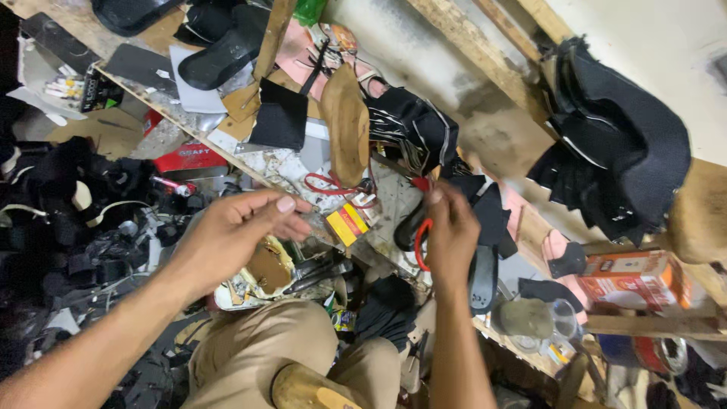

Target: The person repairs a black high-heeled shoe by hammering the heel, cutting a strap with scissors, and attaching a new strap using a staple gun. They repeatedly adjust and press the strap to secure it.

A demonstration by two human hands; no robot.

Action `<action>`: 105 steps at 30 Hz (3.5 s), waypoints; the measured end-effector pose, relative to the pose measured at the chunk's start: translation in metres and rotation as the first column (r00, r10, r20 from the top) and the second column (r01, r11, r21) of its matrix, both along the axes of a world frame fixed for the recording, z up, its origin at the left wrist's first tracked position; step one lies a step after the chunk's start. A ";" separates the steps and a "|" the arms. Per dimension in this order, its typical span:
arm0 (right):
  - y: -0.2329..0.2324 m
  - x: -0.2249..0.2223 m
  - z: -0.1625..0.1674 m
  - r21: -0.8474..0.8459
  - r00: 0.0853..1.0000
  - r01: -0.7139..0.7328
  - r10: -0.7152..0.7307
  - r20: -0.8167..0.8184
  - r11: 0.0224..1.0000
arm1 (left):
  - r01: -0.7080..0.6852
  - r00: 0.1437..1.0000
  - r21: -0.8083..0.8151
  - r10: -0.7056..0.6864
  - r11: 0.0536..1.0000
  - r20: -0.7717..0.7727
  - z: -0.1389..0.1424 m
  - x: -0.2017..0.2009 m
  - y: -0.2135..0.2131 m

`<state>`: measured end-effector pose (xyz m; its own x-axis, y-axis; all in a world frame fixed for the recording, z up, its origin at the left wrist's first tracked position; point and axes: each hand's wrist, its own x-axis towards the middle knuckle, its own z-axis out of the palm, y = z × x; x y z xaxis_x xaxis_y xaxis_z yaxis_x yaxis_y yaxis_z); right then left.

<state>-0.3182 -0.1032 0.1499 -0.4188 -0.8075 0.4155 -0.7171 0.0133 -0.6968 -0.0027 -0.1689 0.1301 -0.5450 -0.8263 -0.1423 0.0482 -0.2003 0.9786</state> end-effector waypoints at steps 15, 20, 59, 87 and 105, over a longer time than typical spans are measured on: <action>-0.120 -0.096 -0.037 0.385 0.929 0.187 -0.290 0.229 0.904 | 0.028 0.978 -0.129 -0.053 0.991 -0.199 -0.017 0.027 0.020; -0.118 -0.110 -0.038 0.114 0.952 -0.059 0.021 0.306 0.992 | -0.023 0.989 -0.184 -0.004 0.983 -0.145 -0.002 0.035 0.043; -0.086 -0.176 -0.031 -0.670 0.617 0.383 0.364 0.698 0.636 | -0.070 0.981 0.129 0.092 0.989 -0.172 0.011 0.014 0.074; 0.215 0.091 0.038 -0.129 0.981 0.191 -0.184 0.067 0.973 | -0.025 0.996 0.435 0.061 0.900 -0.069 0.036 -0.077 0.138; 0.353 0.190 0.004 -0.382 0.056 -0.187 0.398 0.916 0.905 | 0.166 0.956 0.392 -0.050 0.905 -0.289 0.020 0.045 0.270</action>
<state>-0.1281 0.2496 0.1534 -0.2798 -0.9598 -0.0231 0.6404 -0.1686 -0.7493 0.0423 0.1009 0.1499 -0.6924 -0.6604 -0.2905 0.2499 -0.5972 0.7622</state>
